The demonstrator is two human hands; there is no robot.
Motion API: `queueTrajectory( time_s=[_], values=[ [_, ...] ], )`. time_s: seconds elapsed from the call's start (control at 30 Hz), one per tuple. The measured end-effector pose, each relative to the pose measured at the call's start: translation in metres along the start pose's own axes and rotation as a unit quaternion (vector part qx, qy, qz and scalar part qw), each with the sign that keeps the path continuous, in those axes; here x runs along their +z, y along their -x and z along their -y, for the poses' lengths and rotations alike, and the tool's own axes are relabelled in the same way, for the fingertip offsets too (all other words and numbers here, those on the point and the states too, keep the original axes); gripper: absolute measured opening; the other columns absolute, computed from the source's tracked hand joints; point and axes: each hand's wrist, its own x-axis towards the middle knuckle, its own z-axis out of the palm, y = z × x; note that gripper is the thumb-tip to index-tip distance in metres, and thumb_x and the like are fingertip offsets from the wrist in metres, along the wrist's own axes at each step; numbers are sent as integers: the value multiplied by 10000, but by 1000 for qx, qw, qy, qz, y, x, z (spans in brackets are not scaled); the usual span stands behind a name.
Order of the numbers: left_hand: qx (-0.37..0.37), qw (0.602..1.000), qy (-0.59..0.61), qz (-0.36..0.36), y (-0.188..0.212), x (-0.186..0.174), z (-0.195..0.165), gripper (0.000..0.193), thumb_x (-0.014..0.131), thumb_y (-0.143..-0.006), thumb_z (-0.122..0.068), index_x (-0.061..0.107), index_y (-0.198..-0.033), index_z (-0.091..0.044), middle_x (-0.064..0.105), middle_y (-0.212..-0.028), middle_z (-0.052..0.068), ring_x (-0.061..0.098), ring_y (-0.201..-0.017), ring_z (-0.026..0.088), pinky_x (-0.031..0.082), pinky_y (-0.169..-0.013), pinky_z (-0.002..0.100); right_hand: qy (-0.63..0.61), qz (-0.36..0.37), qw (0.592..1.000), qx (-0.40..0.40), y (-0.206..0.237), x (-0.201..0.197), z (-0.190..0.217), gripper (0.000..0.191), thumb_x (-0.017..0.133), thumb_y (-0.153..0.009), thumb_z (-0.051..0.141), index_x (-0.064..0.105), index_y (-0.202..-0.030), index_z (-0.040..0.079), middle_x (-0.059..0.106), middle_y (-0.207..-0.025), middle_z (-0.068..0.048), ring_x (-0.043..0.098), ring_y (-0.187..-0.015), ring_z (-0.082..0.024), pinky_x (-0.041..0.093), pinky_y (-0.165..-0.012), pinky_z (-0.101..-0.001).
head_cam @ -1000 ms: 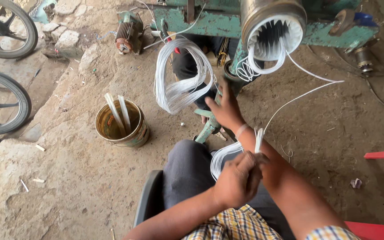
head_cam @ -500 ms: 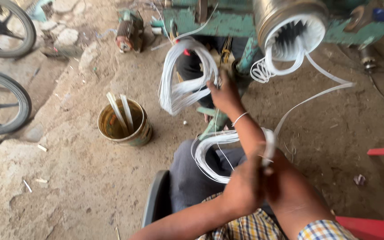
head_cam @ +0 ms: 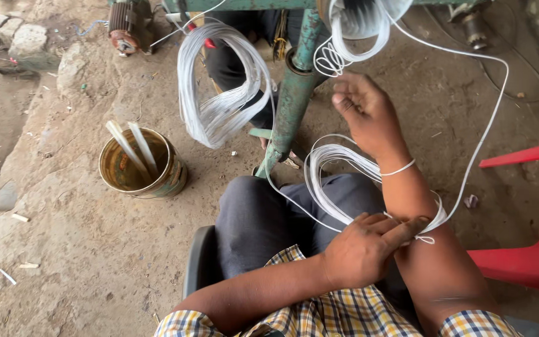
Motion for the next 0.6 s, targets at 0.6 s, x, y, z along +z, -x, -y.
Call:
queueTrajectory(
  time_s=[0.6],
  values=[
    [-170, 982, 48, -61, 9, -76, -25, 444, 652, -986, -78, 533, -1402, 22, 696, -1112, 211, 690, -1024, 406, 562, -849, 448, 86, 4, 996, -33, -85, 127, -19, 366, 723, -989, 254, 558, -1206, 8, 685, -1052, -144, 658, -952, -229, 525, -847, -345]
  ],
)
